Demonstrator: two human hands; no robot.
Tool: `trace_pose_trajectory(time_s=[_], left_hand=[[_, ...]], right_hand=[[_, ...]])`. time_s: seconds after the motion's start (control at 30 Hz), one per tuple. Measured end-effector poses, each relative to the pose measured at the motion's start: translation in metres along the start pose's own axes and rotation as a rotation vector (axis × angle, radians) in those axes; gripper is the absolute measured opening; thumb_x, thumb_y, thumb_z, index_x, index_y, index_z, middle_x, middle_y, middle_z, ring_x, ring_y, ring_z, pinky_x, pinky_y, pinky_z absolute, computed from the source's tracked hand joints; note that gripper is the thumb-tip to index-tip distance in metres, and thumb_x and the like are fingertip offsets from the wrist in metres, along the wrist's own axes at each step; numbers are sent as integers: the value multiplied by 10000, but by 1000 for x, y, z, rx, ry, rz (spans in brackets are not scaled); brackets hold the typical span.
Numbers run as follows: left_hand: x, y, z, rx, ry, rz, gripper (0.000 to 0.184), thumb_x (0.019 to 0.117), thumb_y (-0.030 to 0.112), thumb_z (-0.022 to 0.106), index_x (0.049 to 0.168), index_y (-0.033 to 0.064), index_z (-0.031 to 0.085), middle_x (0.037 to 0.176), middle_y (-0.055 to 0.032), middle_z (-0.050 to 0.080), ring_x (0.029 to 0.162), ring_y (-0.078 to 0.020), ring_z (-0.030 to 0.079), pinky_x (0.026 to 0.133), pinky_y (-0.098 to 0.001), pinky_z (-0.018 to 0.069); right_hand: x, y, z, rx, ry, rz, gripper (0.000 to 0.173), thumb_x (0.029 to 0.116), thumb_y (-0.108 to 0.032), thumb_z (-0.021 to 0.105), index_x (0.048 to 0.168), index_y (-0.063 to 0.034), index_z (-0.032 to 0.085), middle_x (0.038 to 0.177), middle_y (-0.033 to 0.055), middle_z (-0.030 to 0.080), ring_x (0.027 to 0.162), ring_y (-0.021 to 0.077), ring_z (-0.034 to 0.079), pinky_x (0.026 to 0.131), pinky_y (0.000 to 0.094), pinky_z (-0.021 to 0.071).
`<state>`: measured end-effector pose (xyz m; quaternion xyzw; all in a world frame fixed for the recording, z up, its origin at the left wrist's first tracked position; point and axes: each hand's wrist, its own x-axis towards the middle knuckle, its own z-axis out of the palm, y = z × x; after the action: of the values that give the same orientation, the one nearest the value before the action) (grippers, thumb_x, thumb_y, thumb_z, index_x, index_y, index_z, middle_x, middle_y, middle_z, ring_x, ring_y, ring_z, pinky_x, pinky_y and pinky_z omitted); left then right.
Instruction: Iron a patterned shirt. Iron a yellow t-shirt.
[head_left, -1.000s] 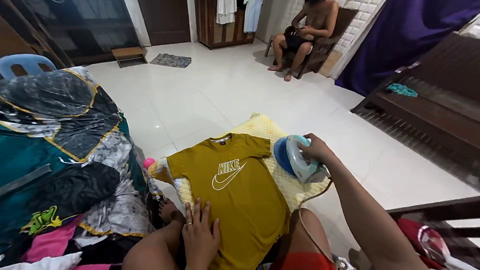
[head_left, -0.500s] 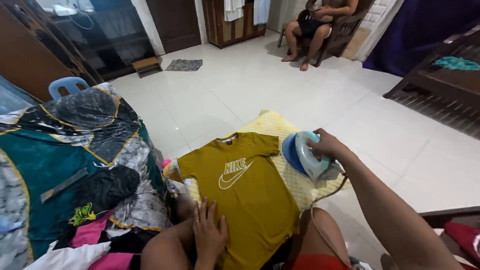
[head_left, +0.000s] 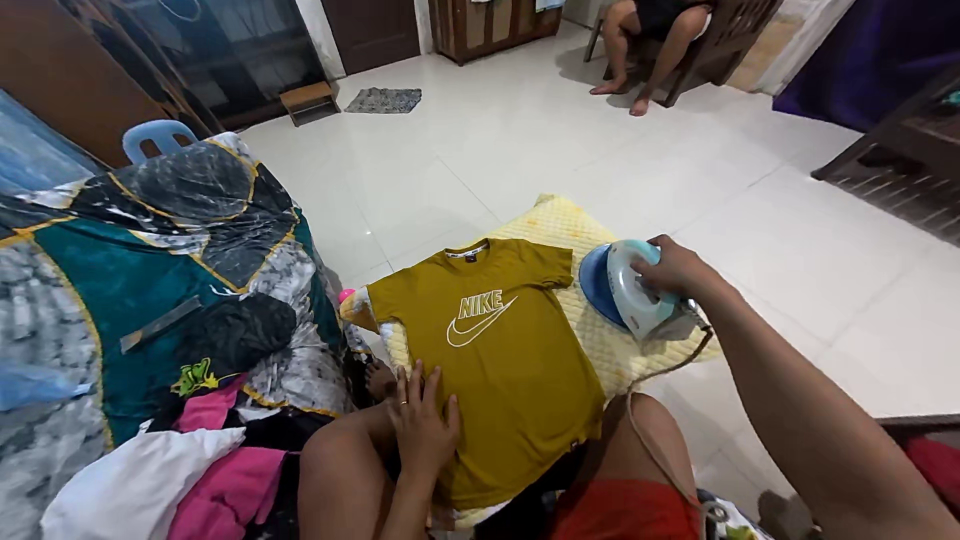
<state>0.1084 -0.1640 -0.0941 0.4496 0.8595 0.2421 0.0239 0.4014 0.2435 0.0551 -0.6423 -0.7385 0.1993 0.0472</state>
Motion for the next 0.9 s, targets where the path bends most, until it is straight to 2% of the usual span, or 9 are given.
trace_pose_trajectory(time_s=[0.1, 0.27, 0.37, 0.47, 0.57, 0.67, 0.73, 0.83, 0.9], left_hand=[[-4, 14, -5, 10, 57, 25, 491, 936, 455, 558, 1366, 240, 658, 1581, -125, 464, 1494, -426, 356, 1095, -739, 323], [-14, 61, -8, 28, -2, 353, 451, 930, 504, 606, 1320, 292, 689, 1518, -72, 547, 1459, -402, 425, 1112, -759, 305], [-1, 90, -6, 20, -156, 462, 524, 943, 585, 580, 1399, 330, 622, 1581, -33, 481, 1507, -376, 359, 1126, -769, 269], [28, 114, -1, 9, -315, 428, 724, 924, 753, 473, 1516, 336, 499, 1668, -45, 341, 1562, -371, 231, 1156, -773, 190], [47, 140, 8, 3, -388, 414, 890, 865, 889, 362, 1586, 367, 386, 1715, -36, 227, 1586, -367, 139, 1167, -786, 125], [47, 149, 31, 97, -430, 443, 946, 846, 930, 252, 1624, 393, 284, 1735, -19, 156, 1590, -392, 86, 1143, -827, 64], [42, 148, 42, 158, -412, 454, 943, 856, 923, 207, 1631, 390, 266, 1737, -5, 149, 1590, -396, 80, 1140, -832, 36], [40, 147, 43, 188, -418, 458, 896, 888, 891, 200, 1634, 397, 251, 1741, 6, 127, 1593, -388, 59, 1144, -825, 29], [39, 146, 43, 192, -417, 467, 898, 891, 886, 207, 1635, 386, 256, 1740, -7, 135, 1592, -395, 64, 1143, -826, 38]], right_hand=[[5, 7, -1, 129, -47, 9, 630, 990, -337, 714, 1486, -76, 426, 1078, 301, 678, 914, 457, 693, 808, 663, 552], [6, 10, -3, 287, -106, 22, 645, 1008, -324, 698, 1521, -93, 383, 1076, 287, 679, 829, 402, 706, 772, 599, 586], [13, 15, 4, 303, -84, 17, 643, 996, -321, 714, 1509, -105, 394, 1038, 289, 687, 796, 402, 711, 748, 597, 594], [8, 9, 5, 292, -53, 43, 619, 1000, -305, 702, 1505, -105, 404, 1048, 283, 684, 826, 407, 703, 765, 607, 580], [-2, 1, 1, 260, -43, 50, 614, 999, -290, 696, 1508, -102, 408, 1082, 282, 680, 882, 414, 700, 805, 620, 569], [-4, -3, -1, 199, -41, 30, 631, 978, -296, 708, 1505, -92, 426, 1108, 285, 686, 963, 439, 700, 854, 643, 562], [-7, -7, -4, 155, -48, 24, 630, 980, -312, 695, 1507, -94, 429, 1118, 282, 686, 1001, 443, 692, 876, 650, 547], [-11, -10, -7, 86, -54, 30, 629, 973, -332, 688, 1500, -96, 438, 1119, 277, 689, 1027, 456, 685, 879, 663, 537], [-18, -18, -13, -55, -51, 34, 654, 948, -361, 701, 1481, -69, 461, 1152, 286, 682, 1069, 472, 675, 882, 678, 530]])
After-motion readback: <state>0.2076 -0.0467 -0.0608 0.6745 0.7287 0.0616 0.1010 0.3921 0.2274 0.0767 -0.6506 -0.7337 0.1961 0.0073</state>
